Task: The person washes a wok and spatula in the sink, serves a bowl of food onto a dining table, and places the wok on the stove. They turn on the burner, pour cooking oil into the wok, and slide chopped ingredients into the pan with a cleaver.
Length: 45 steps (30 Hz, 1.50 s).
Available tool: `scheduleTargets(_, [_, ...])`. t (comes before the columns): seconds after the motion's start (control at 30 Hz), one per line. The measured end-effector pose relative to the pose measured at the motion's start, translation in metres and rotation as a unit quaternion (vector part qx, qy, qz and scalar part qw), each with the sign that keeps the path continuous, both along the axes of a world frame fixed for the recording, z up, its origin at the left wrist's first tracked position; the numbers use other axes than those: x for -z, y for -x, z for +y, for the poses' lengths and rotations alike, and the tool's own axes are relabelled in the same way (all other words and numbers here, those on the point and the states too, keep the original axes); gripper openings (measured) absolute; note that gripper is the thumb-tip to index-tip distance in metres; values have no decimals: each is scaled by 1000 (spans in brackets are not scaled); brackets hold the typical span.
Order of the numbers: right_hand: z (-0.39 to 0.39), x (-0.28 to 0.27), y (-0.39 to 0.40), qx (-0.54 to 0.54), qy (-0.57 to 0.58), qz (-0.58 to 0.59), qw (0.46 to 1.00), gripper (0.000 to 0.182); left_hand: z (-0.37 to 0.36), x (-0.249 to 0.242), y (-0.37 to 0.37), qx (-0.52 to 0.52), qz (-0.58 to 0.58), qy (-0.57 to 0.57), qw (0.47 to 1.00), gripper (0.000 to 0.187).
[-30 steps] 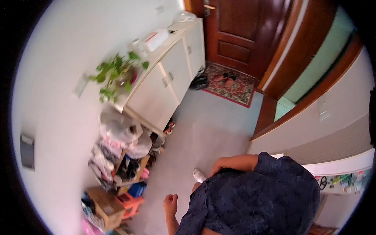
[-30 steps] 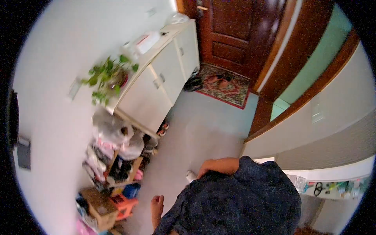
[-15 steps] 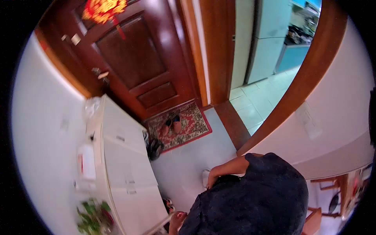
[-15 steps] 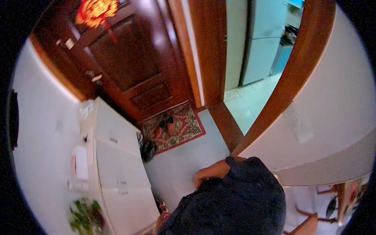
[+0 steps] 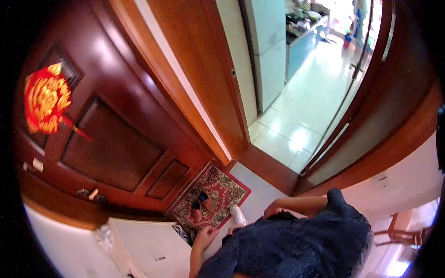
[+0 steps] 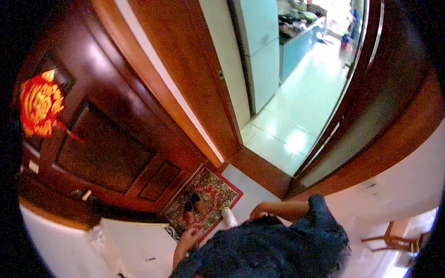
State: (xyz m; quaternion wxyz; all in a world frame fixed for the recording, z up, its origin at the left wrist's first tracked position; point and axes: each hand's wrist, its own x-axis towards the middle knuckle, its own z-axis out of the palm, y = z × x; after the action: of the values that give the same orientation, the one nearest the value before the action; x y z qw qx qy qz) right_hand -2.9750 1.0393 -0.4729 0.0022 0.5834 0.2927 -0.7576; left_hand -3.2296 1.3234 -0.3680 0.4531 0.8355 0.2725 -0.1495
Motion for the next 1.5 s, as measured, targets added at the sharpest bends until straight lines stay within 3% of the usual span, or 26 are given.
scheduleTargets(0.13, [7, -23, -39, 53, -107, -86, 989, 77, 74, 4, -143, 150, -42, -24, 988, 43])
scheduleTargets(0.17, [-6, -12, -37, 150, -82, -156, 973, 83, 79, -8, -182, 188, -58, -19, 980, 43])
scheduleTargets(0.27, [-18, -74, -52, 256, -24, -139, 956, 88, 76, -32, -291, 291, -97, 3, 952, 40])
scheduleTargets(0.3, [-27, -70, -50, 335, -10, -139, 932, 87, 73, -31, -328, 323, -112, 20, 940, 39])
scheduleTargets(0.33, [-27, -90, -61, 346, 12, -113, 931, 90, 61, -40, -366, 353, -122, 40, 927, 38])
scheduleTargets(0.4, [-37, -85, -61, 462, 14, -129, 878, 94, 35, -41, -428, 409, -164, 63, 895, 37])
scheduleTargets(0.47, [-42, -74, -98, 500, 1, -66, 863, 99, 1, -33, -500, 443, -159, 59, 880, 37])
scheduleTargets(0.5, [-49, -54, -117, 525, -22, -70, 848, 102, -17, -32, -534, 465, -150, 67, 870, 37])
scheduleTargets(0.6, [-58, -62, -190, 535, -44, -102, 838, 114, -64, -16, -630, 534, -139, 75, 831, 41])
scheduleTargets(0.67, [-76, -73, -238, 557, 34, -55, 828, 118, -94, -13, -687, 573, -127, -10, 809, 41])
scheduleTargets(0.77, [-100, -61, -277, 593, 49, 1, 804, 111, -120, -45, -753, 575, -88, 17, 813, 43])
scheduleTargets(0.83, [-116, -90, -300, 617, 56, -11, 785, 100, -139, -45, -790, 568, -91, 15, 818, 43])
scheduleTargets(0.93, [-131, -106, -346, 676, 5, 36, 736, 91, -155, -53, -847, 548, -72, 43, 832, 41])
scheduleTargets(1.07, [-152, -143, -415, 755, 41, 59, 652, 77, -178, -43, -941, 553, -61, 42, 830, 41])
scheduleTargets(1.1, [-166, -98, -427, 773, 102, 60, 623, 62, -184, -34, -970, 554, -66, 49, 829, 40])
scheduleTargets(1.2, [-213, -39, -485, 767, 133, 1, 628, 64, -212, -14, -1049, 546, -98, 67, 829, 42])
scheduleTargets(1.3, [-236, -71, -552, 735, 132, -169, 643, 60, -256, -41, -1115, 544, -101, 60, 830, 44])
scheduleTargets(1.4, [-278, -65, -613, 734, 100, -190, 645, 67, -303, -72, -1156, 553, -125, 46, 823, 49])
scheduleTargets(1.43, [-278, -87, -632, 767, 104, -193, 603, 65, -322, -70, -1171, 558, -148, 38, 815, 50])
scheduleTargets(1.5, [-300, -101, -683, 775, 91, -208, 589, 64, -360, -89, -1221, 557, -203, 60, 803, 50])
